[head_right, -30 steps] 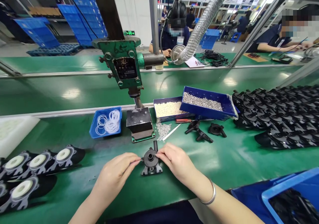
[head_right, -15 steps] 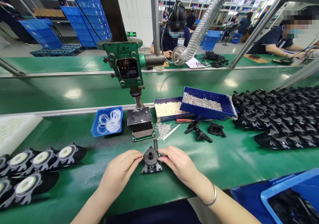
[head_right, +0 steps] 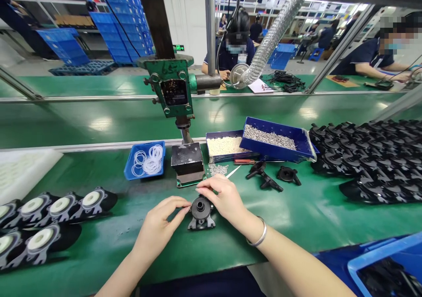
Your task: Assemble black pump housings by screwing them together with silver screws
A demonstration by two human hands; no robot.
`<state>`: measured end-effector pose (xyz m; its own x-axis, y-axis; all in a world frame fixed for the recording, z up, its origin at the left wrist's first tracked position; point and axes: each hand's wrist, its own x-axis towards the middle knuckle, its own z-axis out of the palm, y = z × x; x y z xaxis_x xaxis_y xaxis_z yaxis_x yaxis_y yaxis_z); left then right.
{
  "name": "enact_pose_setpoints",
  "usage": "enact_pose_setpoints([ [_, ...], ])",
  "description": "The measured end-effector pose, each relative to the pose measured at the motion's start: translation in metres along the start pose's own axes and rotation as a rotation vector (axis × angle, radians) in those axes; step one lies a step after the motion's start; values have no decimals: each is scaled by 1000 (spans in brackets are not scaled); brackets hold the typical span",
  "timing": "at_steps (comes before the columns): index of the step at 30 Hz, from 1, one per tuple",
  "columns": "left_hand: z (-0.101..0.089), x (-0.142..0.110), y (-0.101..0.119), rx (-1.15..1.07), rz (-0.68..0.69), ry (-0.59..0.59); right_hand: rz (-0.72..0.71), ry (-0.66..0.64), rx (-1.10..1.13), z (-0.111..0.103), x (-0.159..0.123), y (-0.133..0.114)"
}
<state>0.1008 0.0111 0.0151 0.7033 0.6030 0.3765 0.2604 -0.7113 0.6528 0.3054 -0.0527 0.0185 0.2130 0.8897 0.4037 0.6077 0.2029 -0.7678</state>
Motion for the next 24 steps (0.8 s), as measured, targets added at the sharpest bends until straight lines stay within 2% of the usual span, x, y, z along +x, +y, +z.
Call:
enact_pose_setpoints([
  [4,1,-4,0,88,85,-16,-26,2,-41,15,2,8],
  [8,2,-6,-1,68,36,-31,-57,-20,-83,18,3,12],
  [15,7,-5,-3,-70,-53,-149,-229,-147,-137,4,9,15],
  [20,12,-10,-4,-186,-142,-231,-360,-139,-176,-6,6,21],
  [24,22,-16,-6,-261,-166,-223,-478,-200,-213,-9,4,20],
])
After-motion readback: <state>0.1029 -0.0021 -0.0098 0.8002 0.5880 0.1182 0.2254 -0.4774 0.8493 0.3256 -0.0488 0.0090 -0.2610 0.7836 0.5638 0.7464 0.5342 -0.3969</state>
